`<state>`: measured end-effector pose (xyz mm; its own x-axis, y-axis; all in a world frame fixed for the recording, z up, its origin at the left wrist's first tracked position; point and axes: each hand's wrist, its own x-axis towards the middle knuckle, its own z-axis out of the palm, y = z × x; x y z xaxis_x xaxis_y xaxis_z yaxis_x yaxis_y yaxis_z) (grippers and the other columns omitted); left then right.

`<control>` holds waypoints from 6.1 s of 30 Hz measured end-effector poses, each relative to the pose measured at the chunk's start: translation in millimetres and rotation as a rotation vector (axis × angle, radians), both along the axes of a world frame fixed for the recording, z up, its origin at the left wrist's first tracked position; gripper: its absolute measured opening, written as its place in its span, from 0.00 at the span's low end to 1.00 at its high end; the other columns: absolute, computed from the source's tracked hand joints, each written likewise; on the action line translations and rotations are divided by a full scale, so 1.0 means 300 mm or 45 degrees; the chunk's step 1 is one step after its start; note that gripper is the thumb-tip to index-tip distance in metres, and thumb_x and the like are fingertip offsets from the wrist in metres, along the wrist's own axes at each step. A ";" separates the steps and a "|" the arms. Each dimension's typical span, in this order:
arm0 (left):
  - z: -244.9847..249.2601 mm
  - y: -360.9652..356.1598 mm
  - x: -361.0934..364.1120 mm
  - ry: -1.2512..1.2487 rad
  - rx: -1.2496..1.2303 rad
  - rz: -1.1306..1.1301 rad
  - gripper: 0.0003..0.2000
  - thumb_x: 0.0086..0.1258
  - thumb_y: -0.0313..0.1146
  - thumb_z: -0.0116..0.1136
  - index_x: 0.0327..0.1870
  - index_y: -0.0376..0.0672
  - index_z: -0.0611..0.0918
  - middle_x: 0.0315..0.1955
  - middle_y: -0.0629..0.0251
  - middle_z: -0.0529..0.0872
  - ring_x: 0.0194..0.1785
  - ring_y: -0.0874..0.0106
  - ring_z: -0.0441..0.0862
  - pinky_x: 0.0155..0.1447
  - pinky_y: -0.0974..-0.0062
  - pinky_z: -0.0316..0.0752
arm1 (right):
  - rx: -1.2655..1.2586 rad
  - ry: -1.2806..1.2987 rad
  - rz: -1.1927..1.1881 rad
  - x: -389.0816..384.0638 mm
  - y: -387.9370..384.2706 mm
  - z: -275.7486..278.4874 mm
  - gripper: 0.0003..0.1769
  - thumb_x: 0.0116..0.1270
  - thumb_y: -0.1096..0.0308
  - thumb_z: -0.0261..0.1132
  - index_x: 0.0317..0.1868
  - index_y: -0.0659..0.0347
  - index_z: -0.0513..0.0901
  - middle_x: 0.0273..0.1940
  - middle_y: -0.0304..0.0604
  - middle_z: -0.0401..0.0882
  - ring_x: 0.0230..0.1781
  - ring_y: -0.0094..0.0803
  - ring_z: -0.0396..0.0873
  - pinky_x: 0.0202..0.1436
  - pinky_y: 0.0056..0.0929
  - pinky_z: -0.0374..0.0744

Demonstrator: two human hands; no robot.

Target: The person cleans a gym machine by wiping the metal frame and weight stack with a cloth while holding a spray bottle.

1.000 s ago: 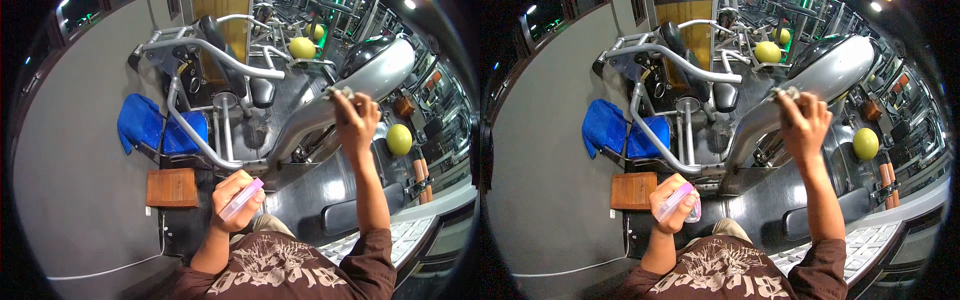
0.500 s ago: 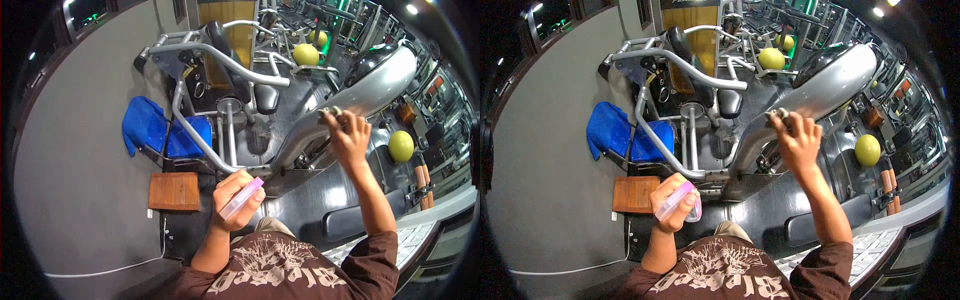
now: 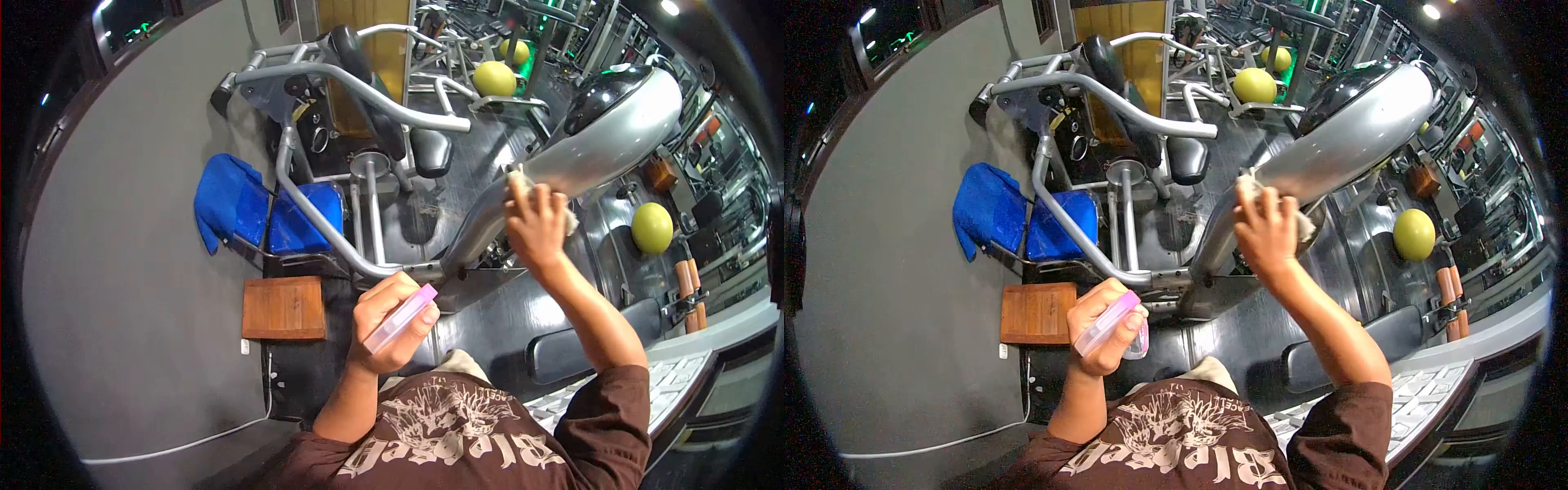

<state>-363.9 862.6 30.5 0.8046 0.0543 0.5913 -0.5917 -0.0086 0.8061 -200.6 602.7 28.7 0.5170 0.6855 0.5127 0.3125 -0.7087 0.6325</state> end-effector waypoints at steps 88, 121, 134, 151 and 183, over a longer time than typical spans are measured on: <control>-0.034 -0.112 0.029 -0.067 -0.033 -0.075 0.07 0.65 0.28 0.67 0.34 0.33 0.84 0.28 0.58 0.85 0.29 0.69 0.81 0.35 0.73 0.75 | 0.352 0.580 -0.136 0.082 -0.190 0.821 0.10 0.70 0.60 0.66 0.40 0.57 0.89 0.40 0.50 0.79 0.44 0.50 0.81 0.51 0.46 0.78; -0.150 0.029 -0.153 0.083 -0.092 0.218 0.11 0.66 0.33 0.66 0.34 0.31 0.84 0.28 0.56 0.85 0.28 0.69 0.81 0.34 0.73 0.76 | -0.486 0.717 -0.439 0.113 0.245 0.000 0.15 0.68 0.54 0.64 0.52 0.39 0.89 0.64 0.37 0.76 0.66 0.39 0.67 0.59 0.42 0.69; -0.084 -0.070 0.061 0.037 -0.055 -0.081 0.10 0.66 0.33 0.67 0.33 0.33 0.84 0.28 0.58 0.84 0.30 0.69 0.80 0.37 0.74 0.75 | 0.936 -0.071 0.291 0.066 -0.436 0.530 0.14 0.70 0.73 0.69 0.55 0.60 0.86 0.43 0.47 0.84 0.44 0.39 0.82 0.48 0.36 0.79; -0.093 -0.036 -0.003 0.154 -0.024 0.112 0.10 0.66 0.32 0.66 0.33 0.31 0.84 0.28 0.58 0.83 0.29 0.71 0.79 0.35 0.74 0.74 | 0.435 0.285 0.310 0.073 -0.042 -0.422 0.29 0.58 0.69 0.64 0.60 0.36 0.86 0.53 0.35 0.79 0.44 0.41 0.74 0.49 0.45 0.74; -0.035 -0.068 -0.021 0.200 0.021 0.075 0.06 0.65 0.27 0.65 0.32 0.32 0.84 0.28 0.59 0.84 0.29 0.71 0.80 0.35 0.74 0.75 | 1.343 0.067 0.663 0.006 -0.079 -0.338 0.35 0.46 0.83 0.70 0.59 0.51 0.85 0.48 0.46 0.73 0.51 0.44 0.72 0.56 0.43 0.74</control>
<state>-370.3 842.0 20.1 0.8830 0.0957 0.4595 -0.4564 -0.0534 0.8882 -198.8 578.9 -72.8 0.3373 0.0690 0.9388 0.7268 -0.6530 -0.2131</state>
